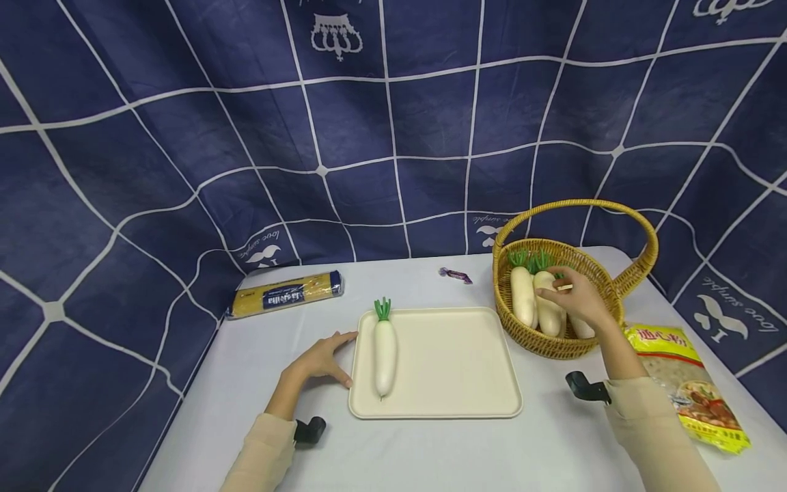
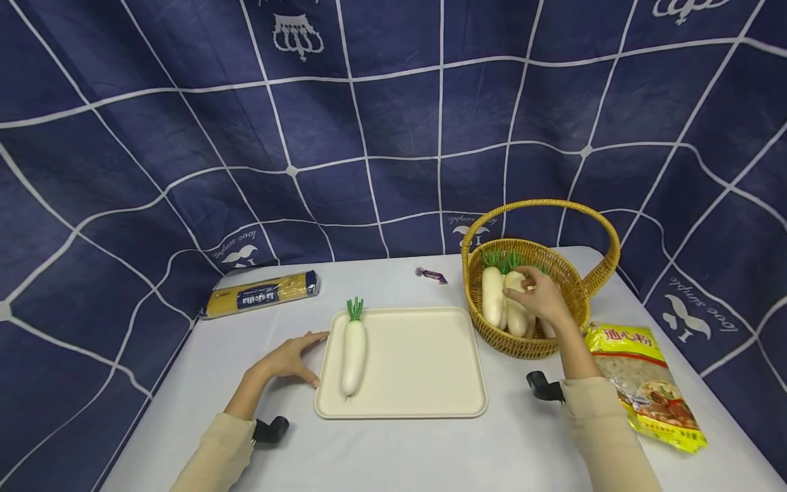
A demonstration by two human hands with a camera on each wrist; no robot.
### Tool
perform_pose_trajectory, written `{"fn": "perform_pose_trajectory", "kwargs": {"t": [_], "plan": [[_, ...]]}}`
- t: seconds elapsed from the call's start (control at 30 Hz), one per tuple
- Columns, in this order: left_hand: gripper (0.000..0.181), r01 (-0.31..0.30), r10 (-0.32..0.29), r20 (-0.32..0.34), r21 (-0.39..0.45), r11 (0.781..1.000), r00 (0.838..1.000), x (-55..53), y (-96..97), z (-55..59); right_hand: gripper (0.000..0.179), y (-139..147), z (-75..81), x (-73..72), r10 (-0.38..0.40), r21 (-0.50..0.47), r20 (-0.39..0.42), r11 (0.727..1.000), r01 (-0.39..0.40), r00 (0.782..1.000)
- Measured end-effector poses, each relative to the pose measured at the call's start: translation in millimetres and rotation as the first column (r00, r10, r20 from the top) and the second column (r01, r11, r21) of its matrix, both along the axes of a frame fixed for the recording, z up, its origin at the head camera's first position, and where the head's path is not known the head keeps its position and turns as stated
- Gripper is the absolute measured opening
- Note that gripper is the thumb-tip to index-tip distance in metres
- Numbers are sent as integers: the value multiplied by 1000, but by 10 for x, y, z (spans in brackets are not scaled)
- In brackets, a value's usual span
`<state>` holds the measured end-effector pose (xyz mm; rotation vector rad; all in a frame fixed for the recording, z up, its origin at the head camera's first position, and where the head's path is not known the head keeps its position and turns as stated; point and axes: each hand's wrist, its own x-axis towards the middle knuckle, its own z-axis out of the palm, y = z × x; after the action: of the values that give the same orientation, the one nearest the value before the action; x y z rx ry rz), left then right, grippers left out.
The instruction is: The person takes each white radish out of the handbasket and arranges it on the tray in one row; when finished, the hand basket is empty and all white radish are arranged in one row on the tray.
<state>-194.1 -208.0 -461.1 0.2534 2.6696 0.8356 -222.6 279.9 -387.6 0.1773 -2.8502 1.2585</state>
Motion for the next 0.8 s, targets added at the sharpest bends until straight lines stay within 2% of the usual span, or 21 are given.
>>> {"fn": "perform_pose_trajectory", "kwargs": {"t": [0.27,0.67,0.8], "plan": [[106,-3,3,7,-7,1000,1000,6,0,7,68,58,-35,-114,-21,20,45,1000,20,999],[105,-1,1,-2,15,1000,1000,16,-3,10,75,129,-99,-243,25,51,154,998,-33,988],[105,-1,1,-1,17,1000,1000,17,-3,15,75,130,-107,-255,25,56,161,998,-34,987]]}}
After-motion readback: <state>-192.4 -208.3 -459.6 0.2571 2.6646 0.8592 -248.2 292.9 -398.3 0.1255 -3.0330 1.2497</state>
